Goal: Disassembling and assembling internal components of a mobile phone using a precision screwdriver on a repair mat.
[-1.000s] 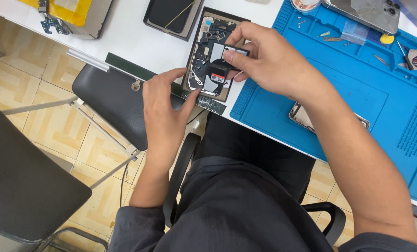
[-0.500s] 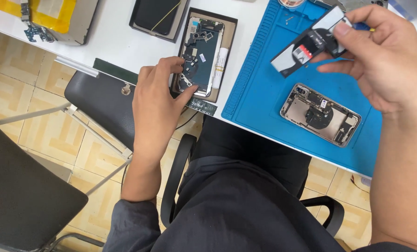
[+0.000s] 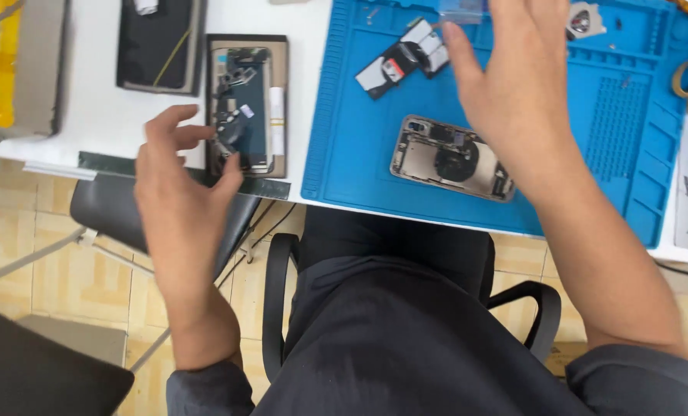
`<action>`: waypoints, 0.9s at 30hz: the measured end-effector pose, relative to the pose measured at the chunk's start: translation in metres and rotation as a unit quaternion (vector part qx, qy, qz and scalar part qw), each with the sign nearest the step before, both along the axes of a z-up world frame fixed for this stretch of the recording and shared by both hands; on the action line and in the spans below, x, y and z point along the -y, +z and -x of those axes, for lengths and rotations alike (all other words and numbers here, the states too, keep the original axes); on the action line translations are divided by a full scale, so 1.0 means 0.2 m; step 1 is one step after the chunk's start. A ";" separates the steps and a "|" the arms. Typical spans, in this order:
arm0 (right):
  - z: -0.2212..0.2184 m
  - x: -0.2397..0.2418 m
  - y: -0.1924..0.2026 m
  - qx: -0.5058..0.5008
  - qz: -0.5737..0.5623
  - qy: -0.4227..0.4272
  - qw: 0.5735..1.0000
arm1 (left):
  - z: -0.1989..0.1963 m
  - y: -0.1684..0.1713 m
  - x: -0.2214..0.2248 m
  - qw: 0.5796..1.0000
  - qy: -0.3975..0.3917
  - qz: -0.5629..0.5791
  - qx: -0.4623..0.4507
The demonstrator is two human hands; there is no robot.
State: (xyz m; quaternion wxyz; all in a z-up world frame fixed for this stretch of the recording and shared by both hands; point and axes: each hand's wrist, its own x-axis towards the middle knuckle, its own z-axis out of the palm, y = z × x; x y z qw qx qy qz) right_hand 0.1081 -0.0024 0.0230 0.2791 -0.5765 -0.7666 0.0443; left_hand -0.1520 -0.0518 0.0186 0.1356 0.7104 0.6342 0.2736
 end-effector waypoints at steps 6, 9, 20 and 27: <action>0.02 0.26 0.17 -0.200 0.171 0.062 0.963 | -0.04 -0.02 0.06 0.967 -0.177 -0.165 0.079; 0.00 0.39 0.12 -0.347 0.309 0.078 0.882 | -0.08 -0.13 0.06 0.908 -0.368 -0.177 0.092; -0.05 0.57 -0.06 -0.553 0.384 0.033 0.738 | -0.43 -0.06 0.06 0.813 -0.495 -0.307 0.006; -0.06 0.51 -0.06 -0.528 0.400 0.033 0.748 | -0.43 -0.08 0.00 0.765 -0.537 -0.355 -0.024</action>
